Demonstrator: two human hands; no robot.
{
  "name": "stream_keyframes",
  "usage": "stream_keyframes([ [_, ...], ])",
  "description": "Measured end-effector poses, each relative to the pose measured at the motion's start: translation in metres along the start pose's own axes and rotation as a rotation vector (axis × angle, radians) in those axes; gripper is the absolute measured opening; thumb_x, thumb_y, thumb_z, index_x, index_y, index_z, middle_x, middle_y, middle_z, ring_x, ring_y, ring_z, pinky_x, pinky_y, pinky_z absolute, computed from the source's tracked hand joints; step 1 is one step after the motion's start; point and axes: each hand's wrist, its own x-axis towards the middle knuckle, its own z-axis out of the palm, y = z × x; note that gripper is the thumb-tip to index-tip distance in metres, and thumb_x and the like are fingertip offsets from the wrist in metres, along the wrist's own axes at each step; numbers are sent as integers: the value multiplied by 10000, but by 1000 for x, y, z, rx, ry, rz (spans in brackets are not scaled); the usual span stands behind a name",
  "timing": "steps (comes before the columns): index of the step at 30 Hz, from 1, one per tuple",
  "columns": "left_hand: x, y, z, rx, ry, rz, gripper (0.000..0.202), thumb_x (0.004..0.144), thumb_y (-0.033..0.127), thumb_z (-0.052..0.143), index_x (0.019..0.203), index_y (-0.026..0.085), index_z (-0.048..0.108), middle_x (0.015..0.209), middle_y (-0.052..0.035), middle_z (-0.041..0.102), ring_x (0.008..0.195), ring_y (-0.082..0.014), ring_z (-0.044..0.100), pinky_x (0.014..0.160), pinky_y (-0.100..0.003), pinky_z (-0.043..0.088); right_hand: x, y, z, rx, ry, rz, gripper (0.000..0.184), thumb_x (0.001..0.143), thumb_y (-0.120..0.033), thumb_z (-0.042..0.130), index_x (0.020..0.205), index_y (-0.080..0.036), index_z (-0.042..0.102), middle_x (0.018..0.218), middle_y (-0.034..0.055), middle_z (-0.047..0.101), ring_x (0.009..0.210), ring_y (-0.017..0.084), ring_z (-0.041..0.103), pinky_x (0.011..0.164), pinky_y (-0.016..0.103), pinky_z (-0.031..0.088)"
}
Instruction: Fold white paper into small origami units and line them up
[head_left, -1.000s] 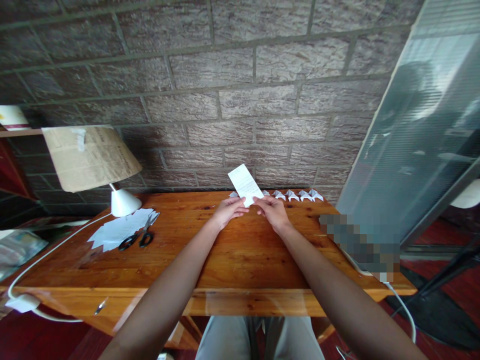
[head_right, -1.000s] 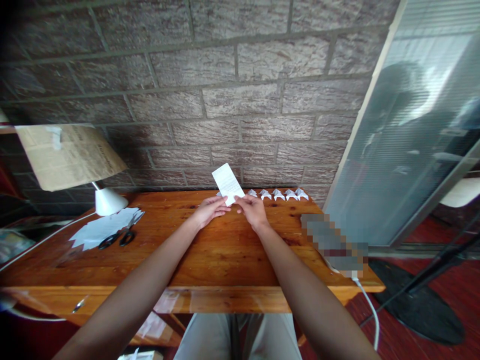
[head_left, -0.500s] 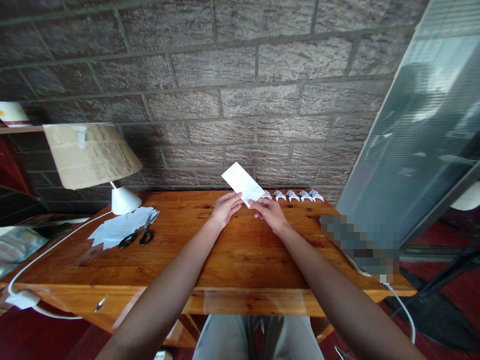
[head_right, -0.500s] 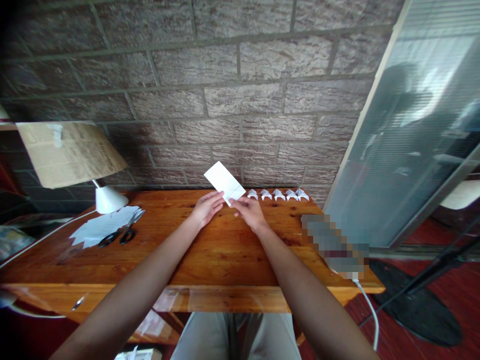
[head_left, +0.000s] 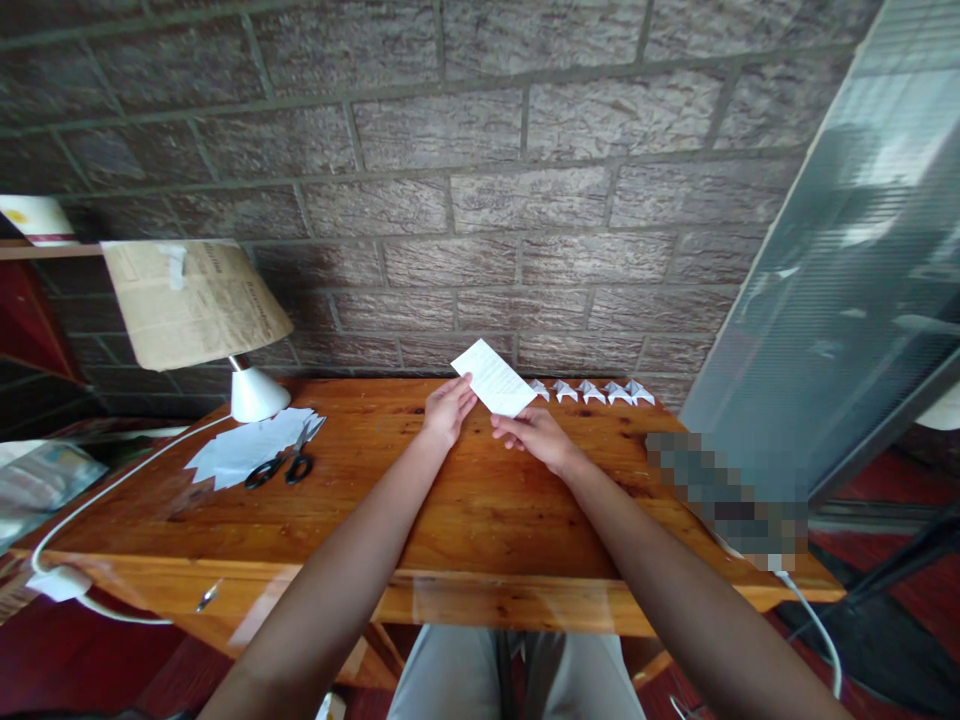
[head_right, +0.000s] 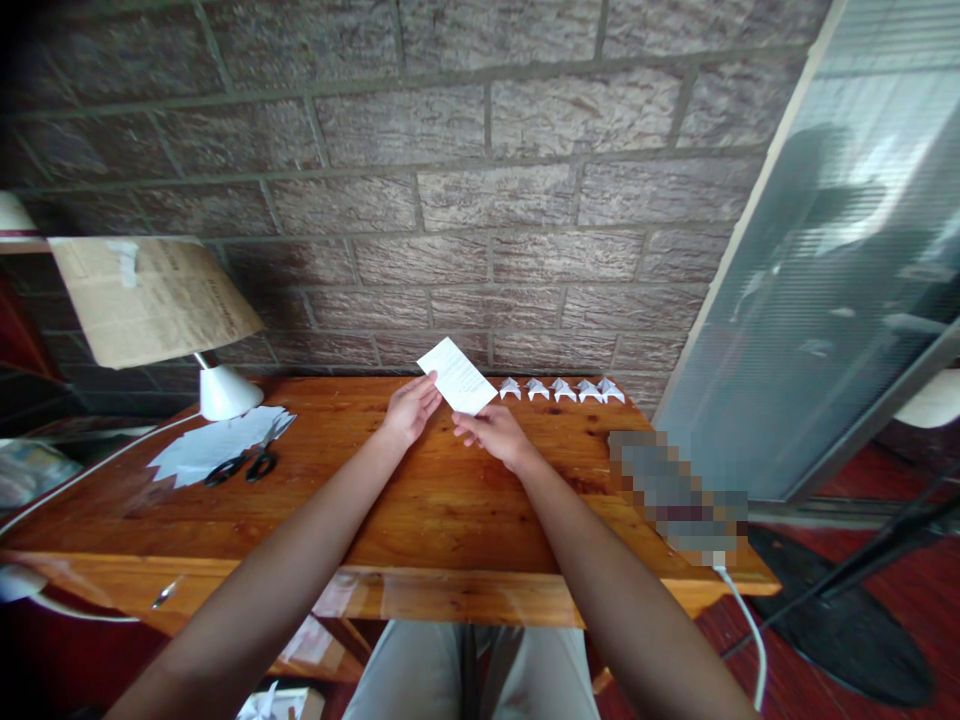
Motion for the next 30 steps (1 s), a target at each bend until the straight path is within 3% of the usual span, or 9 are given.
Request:
stream_keyframes([
  [9, 13, 13, -13, -24, 106, 47, 136, 708, 218, 769, 797, 172, 677, 845, -33, 729, 782, -89, 665, 804, -208, 478, -2, -2, 1, -19, -62, 51, 225, 684, -347, 743, 751, -139, 691, 689, 59, 723, 486, 84, 569, 433, 184, 341],
  [12, 14, 16, -14, -13, 114, 49, 108, 724, 208, 755, 788, 173, 675, 813, -26, 723, 742, -76, 658, 783, -193, 480, -1, -2, -2, -4, 7, 35, 240, 674, -364, 747, 750, -141, 696, 728, 65, 729, 494, 80, 564, 440, 187, 345],
  [15, 12, 17, -14, 5, 112, 20, 108, 717, 194, 758, 786, 181, 676, 809, -25, 721, 748, -80, 660, 790, -196, 477, 1, -5, -8, 42, 165, -21, 300, 667, -422, 741, 784, -148, 705, 802, 69, 734, 483, 75, 540, 434, 200, 332],
  [19, 6, 13, -13, 123, -56, -85, 219, 634, 170, 812, 814, 190, 688, 856, -30, 725, 788, -97, 667, 821, -222, 468, 5, -10, -19, 148, 407, -148, 376, 649, -524, 728, 756, -167, 675, 846, 51, 722, 462, 70, 491, 415, 220, 295],
  [22, -2, 4, -8, 267, -231, -158, 309, 582, 211, 846, 855, 187, 704, 877, -49, 725, 785, -120, 669, 828, -262, 470, 7, -12, -21, 199, 474, -219, 412, 618, -569, 737, 689, -179, 625, 734, 19, 688, 443, 73, 450, 407, 231, 271],
  [25, -11, -7, 0, 329, -318, -166, 333, 556, 258, 859, 841, 181, 706, 869, -58, 725, 791, -147, 674, 846, -301, 464, 6, -9, -15, 150, 422, -189, 434, 576, -561, 773, 584, -172, 580, 524, -9, 579, 437, 87, 434, 418, 241, 272],
  [30, -18, -13, 9, 320, -315, -126, 340, 562, 320, 854, 833, 173, 709, 838, -64, 725, 806, -166, 679, 865, -324, 457, 3, -3, -7, 100, 272, -136, 434, 579, -559, 774, 583, -150, 631, 501, -7, 567, 435, 70, 398, 423, 233, 270],
])
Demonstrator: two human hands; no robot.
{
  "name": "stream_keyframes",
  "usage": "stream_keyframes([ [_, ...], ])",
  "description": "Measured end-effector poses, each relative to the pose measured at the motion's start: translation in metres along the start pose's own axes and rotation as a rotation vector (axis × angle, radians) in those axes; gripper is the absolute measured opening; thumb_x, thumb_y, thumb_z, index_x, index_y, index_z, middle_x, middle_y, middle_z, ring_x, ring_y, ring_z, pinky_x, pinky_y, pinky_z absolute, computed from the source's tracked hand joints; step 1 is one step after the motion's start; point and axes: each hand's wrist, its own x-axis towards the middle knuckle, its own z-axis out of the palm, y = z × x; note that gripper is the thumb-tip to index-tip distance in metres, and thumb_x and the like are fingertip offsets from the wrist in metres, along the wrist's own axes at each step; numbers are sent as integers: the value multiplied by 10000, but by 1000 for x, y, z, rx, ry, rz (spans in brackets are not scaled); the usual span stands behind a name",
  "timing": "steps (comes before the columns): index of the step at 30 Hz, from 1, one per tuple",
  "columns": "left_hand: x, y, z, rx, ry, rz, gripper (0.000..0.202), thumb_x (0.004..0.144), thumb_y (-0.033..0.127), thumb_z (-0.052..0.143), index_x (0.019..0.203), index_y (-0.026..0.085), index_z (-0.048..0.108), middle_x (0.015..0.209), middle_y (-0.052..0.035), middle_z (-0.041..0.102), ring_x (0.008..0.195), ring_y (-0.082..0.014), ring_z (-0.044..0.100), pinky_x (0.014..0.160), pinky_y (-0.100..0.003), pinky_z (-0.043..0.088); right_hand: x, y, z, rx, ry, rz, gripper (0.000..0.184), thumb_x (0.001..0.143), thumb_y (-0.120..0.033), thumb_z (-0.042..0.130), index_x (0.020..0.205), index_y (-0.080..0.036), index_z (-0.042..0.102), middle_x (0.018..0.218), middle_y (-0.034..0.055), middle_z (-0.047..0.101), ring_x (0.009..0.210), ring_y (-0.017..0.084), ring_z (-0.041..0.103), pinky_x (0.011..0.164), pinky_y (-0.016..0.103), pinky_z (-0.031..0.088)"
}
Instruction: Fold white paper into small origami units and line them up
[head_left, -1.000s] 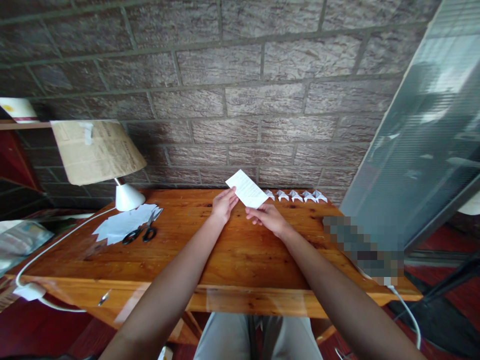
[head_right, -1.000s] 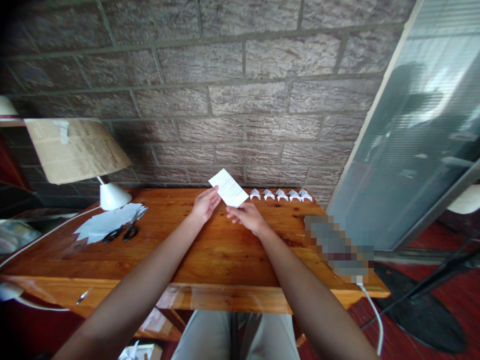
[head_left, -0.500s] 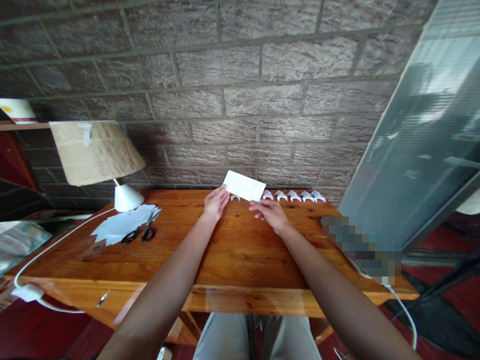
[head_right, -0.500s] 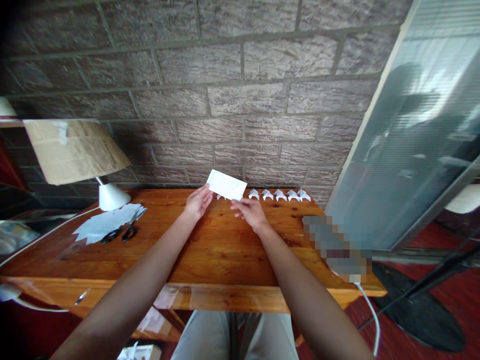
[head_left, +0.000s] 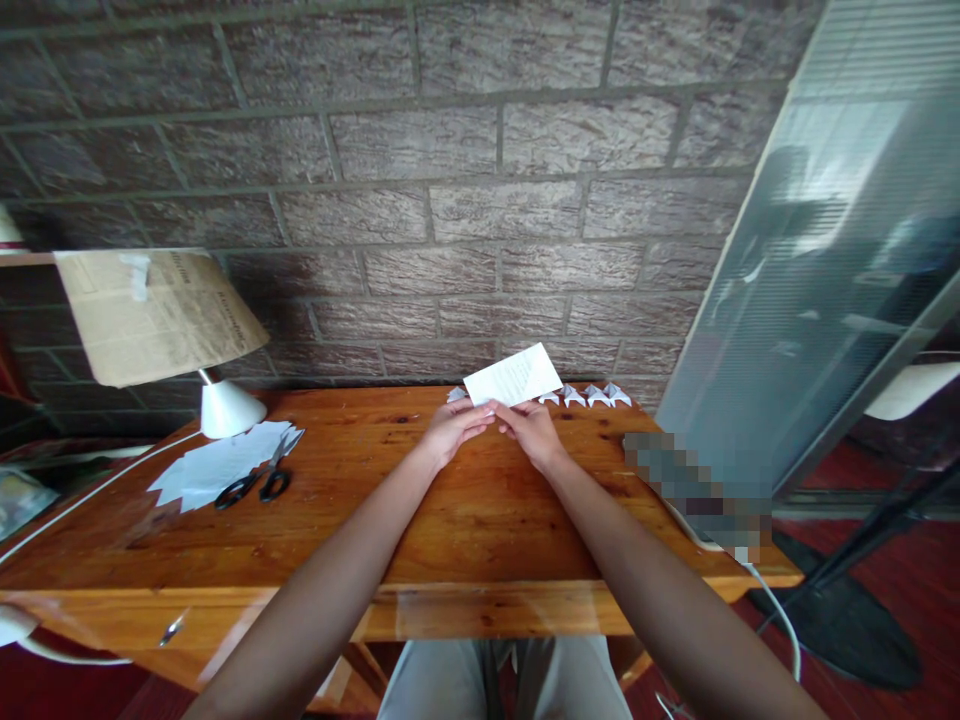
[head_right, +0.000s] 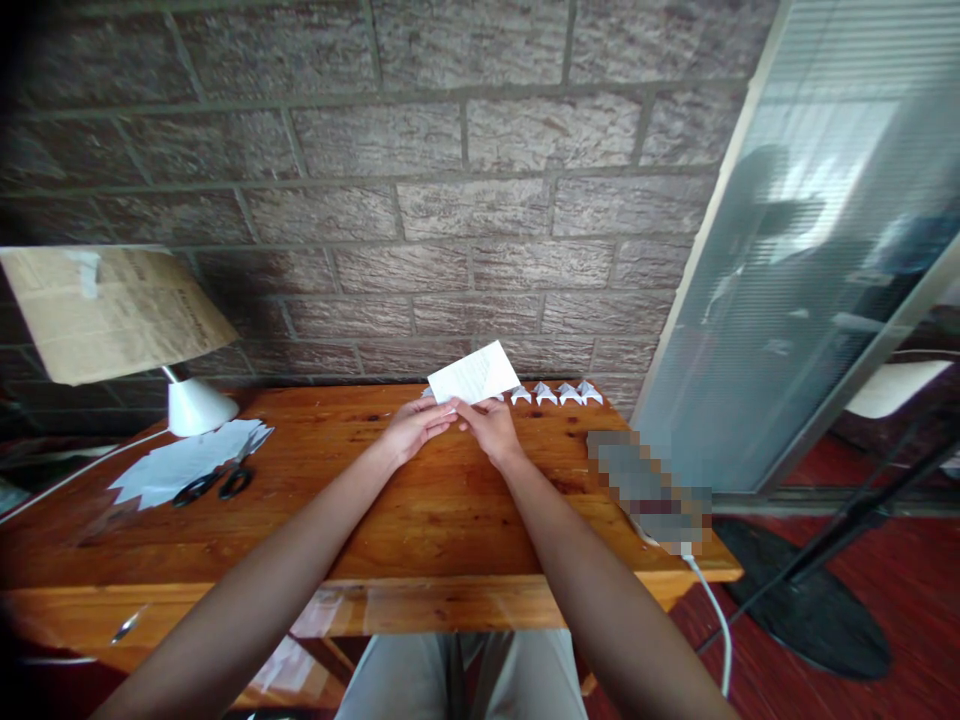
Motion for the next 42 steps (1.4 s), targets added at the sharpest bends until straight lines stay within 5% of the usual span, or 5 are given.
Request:
stream_keyframes([
  [10, 1, 8, -6, 32, 109, 135, 376, 547, 343, 862, 822, 141, 704, 873, -91, 729, 819, -183, 688, 818, -303, 492, 16, -18, -29, 373, 229, 10, 384, 540, -486, 811, 723, -188, 652, 688, -15, 623, 481, 51, 417, 400, 197, 287],
  [20, -5, 11, -2, 117, -45, 95, 478, 547, 317, 860, 975, 167, 709, 973, -100, 721, 829, -198, 684, 772, -302, 514, 20, -17, -42, 187, 290, -108, 404, 637, -572, 710, 762, -194, 641, 568, -26, 538, 474, 88, 400, 424, 229, 297],
  [27, 0, 15, -12, 99, -3, 196, 432, 595, 375, 826, 957, 160, 729, 944, -90, 731, 812, -192, 665, 787, -306, 491, 13, -13, -34, -218, 10, -188, 481, 677, -656, 633, 711, -177, 657, 457, -40, 460, 453, 97, 377, 458, 250, 294],
  [33, 1, 13, -11, 96, 15, 232, 368, 579, 365, 833, 873, 162, 746, 906, -80, 737, 786, -198, 664, 779, -310, 483, 10, -16, -28, -107, -31, -141, 464, 655, -612, 687, 835, -184, 688, 478, -50, 484, 448, 91, 376, 441, 242, 245],
  [42, -4, 18, -7, 138, 5, 240, 363, 617, 396, 804, 896, 172, 744, 883, -69, 740, 768, -201, 669, 729, -307, 512, 7, -15, -24, -60, -109, -85, 387, 611, -551, 757, 676, -182, 663, 484, -48, 508, 445, 78, 384, 454, 240, 244],
])
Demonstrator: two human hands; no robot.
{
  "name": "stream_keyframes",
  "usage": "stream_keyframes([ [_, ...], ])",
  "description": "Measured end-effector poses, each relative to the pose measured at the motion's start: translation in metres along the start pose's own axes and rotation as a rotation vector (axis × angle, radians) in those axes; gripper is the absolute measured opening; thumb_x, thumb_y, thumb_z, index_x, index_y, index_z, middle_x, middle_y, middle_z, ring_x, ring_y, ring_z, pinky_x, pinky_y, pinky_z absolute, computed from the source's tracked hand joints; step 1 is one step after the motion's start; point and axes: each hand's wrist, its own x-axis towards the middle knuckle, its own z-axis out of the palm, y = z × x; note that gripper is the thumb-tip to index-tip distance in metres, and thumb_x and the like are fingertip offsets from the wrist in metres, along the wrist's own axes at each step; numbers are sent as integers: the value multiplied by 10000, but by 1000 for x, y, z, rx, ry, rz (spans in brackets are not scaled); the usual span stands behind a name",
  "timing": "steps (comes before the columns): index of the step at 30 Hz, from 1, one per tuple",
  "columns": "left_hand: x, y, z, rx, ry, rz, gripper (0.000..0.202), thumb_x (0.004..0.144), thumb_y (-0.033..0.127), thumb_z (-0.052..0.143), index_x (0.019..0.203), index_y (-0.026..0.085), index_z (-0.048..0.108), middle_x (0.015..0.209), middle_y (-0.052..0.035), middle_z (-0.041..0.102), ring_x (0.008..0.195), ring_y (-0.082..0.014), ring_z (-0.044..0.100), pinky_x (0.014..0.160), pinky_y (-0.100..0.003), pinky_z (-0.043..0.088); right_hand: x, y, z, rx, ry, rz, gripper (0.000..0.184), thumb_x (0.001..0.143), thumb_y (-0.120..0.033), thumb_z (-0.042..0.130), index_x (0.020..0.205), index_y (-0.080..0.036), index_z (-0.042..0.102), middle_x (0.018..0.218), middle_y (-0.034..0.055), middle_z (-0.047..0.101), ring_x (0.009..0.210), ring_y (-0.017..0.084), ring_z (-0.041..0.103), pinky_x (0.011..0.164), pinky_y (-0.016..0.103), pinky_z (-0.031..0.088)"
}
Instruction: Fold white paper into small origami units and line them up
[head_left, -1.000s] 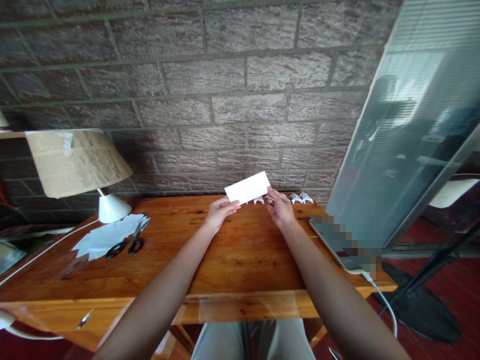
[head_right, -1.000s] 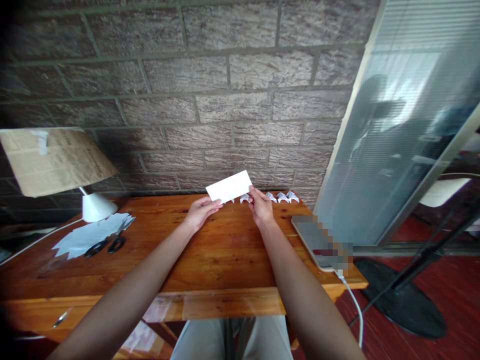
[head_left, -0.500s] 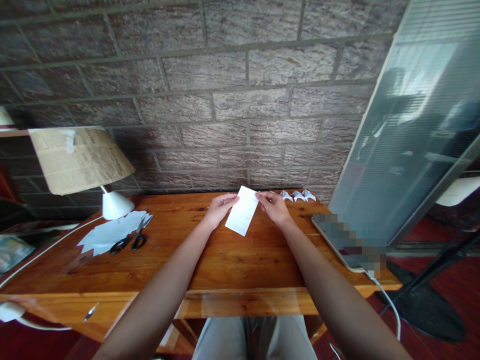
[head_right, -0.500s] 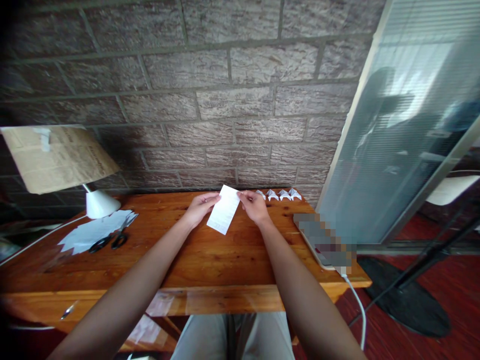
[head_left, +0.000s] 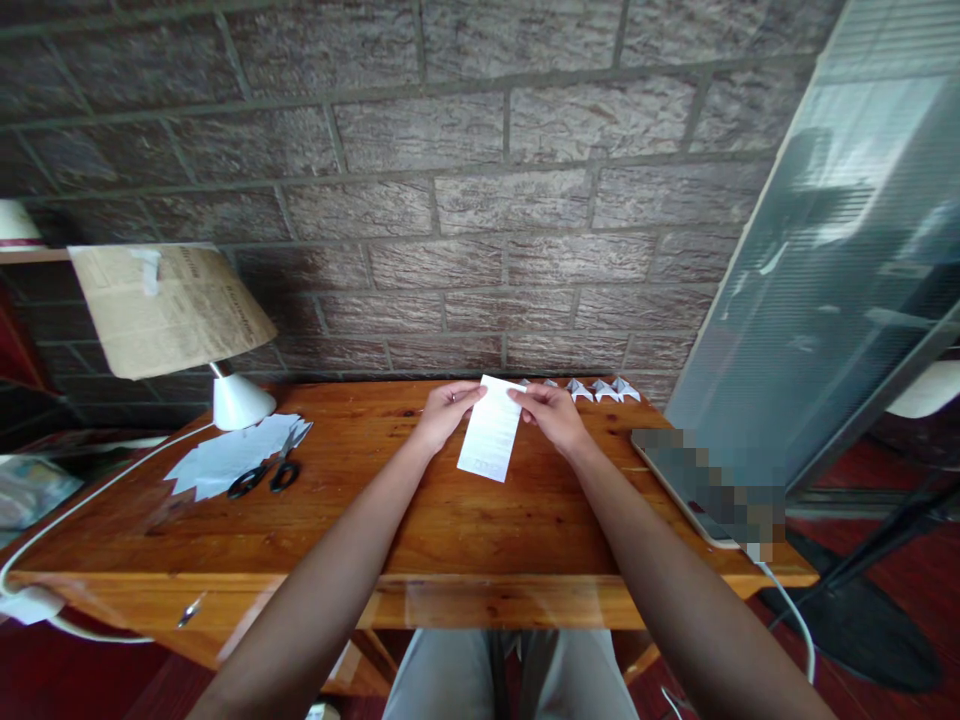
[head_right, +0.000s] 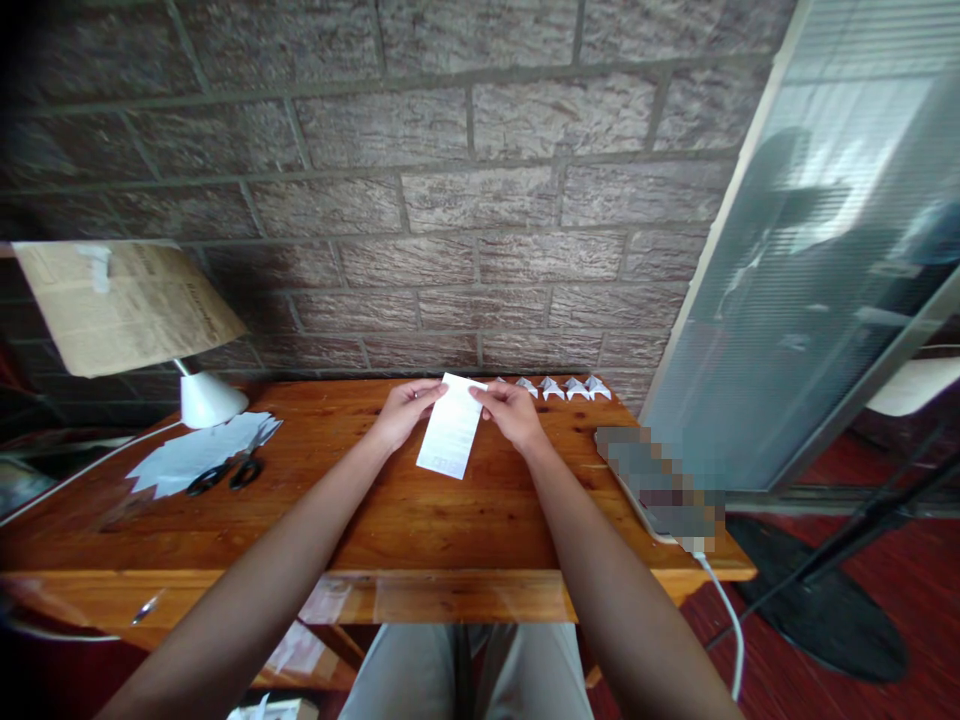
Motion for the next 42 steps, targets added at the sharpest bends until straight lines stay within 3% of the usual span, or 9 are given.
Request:
stream_keyframes([
  [10, 0, 0, 1, 47, -24, 73, 359, 641, 419, 786, 894, 168, 747, 846, -63, 743, 726, -195, 667, 704, -294, 504, -3, -5, 2, -55, -16, -28, 412, 653, -591, 708, 625, -183, 657, 468, -44, 498, 445, 78, 362, 462, 245, 256],
  [26, 0, -2, -2, 35, -40, 36, 403, 645, 440, 781, 916, 145, 735, 859, -63, 738, 739, -190, 660, 727, -305, 492, 0, 1, 1, -56, -30, -51, 383, 648, -538, 739, 650, -163, 662, 512, -40, 524, 473, 77, 397, 479, 238, 272],
  [32, -5, -2, 3, 140, -179, -38, 418, 659, 451, 770, 911, 120, 737, 855, -80, 735, 700, -192, 652, 675, -292, 473, -2, 0, 3, -49, -7, -63, 421, 660, -580, 714, 633, -165, 644, 493, -41, 499, 466, 81, 384, 478, 243, 268],
  [42, -10, 4, 9, 179, -200, -32, 448, 682, 495, 737, 902, 104, 735, 849, -101, 737, 681, -205, 656, 651, -298, 474, -1, 1, 7, -8, 16, -77, 474, 763, -632, 589, 600, -187, 575, 490, -33, 486, 455, 96, 409, 463, 238, 294],
])
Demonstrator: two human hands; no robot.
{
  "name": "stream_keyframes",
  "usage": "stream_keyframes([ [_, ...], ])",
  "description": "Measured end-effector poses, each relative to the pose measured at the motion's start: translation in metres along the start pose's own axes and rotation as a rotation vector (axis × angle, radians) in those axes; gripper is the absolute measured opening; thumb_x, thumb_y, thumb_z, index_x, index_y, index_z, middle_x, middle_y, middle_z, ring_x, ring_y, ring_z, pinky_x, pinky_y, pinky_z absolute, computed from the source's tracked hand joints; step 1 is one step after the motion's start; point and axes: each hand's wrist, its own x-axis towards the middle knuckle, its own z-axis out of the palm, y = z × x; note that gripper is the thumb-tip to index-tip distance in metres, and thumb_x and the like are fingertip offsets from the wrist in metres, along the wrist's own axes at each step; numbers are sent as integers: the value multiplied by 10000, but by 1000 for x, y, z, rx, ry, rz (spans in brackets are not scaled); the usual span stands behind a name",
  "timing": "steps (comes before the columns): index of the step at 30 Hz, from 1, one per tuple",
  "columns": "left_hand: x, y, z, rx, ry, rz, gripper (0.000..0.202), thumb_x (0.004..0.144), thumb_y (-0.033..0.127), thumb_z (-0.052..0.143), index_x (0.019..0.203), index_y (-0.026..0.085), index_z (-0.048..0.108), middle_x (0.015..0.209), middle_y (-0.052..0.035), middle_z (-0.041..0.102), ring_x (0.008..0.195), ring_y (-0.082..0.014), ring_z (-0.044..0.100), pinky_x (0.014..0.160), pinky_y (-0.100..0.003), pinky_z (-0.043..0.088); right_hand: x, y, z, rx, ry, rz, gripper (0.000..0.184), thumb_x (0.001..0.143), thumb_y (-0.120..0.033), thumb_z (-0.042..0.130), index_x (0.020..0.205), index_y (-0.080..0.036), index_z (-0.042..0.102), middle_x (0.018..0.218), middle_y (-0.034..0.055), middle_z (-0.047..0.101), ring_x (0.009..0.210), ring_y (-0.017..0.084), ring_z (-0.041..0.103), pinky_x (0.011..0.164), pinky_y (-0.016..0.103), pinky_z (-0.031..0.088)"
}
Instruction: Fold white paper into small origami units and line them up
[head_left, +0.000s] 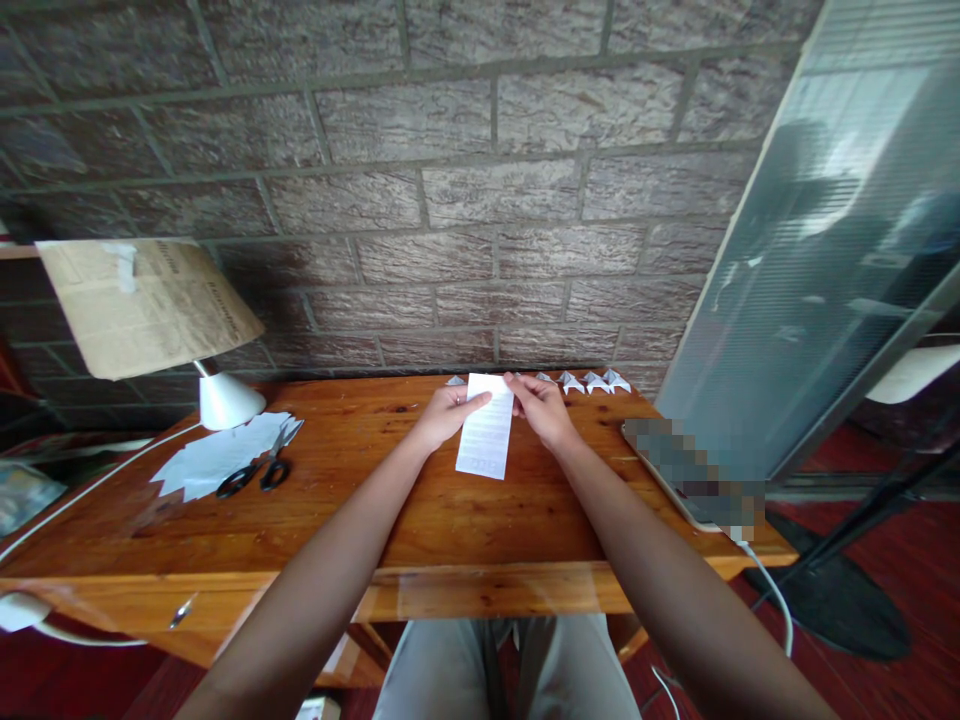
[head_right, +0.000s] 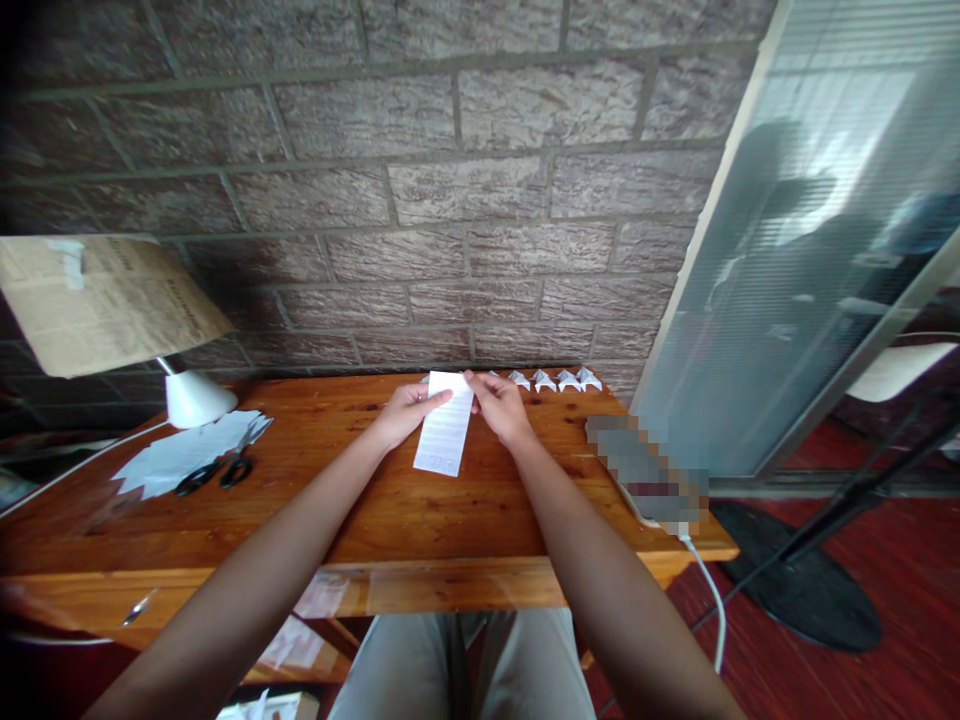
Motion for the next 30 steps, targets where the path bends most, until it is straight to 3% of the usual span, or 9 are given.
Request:
stream_keyframes([
  [9, 2, -3, 0, 13, -23, 15, 467, 695, 503, 721, 946, 110, 733, 868, -101, 737, 722, -215, 661, 673, -306, 480, 1, 3, 1, -2, 45, -11, 482, 758, -631, 596, 577, -187, 542, 483, -33, 480, 451, 95, 412, 457, 236, 309],
  [14, 5, -8, -2, 4, 72, 28, 469, 669, 497, 743, 940, 114, 736, 854, -81, 735, 702, -196, 648, 669, -297, 474, 2, 2, 2, 79, 64, 106, 506, 752, -675, 558, 624, -186, 579, 502, -11, 525, 453, 101, 429, 430, 232, 285],
  [20, 9, -13, -7, -127, 240, 26, 480, 623, 490, 775, 927, 121, 728, 814, -67, 727, 666, -182, 636, 656, -309, 493, -2, 9, 4, -24, -129, 166, 451, 690, -611, 666, 682, -160, 665, 552, -10, 566, 486, 84, 446, 453, 219, 280],
  [26, 11, -10, -12, -238, 210, -23, 473, 564, 415, 826, 923, 126, 719, 840, -76, 725, 677, -178, 640, 673, -311, 497, -5, 13, 5, -140, -215, 126, 424, 708, -579, 657, 667, -157, 664, 486, -42, 505, 449, 72, 370, 441, 226, 248],
  [30, 11, -8, -17, -153, 235, 24, 474, 522, 378, 846, 917, 145, 728, 871, -67, 725, 721, -177, 638, 693, -293, 477, -8, 10, 8, -170, -301, 131, 428, 710, -584, 654, 669, -157, 656, 487, -46, 501, 451, 76, 373, 447, 229, 254],
])
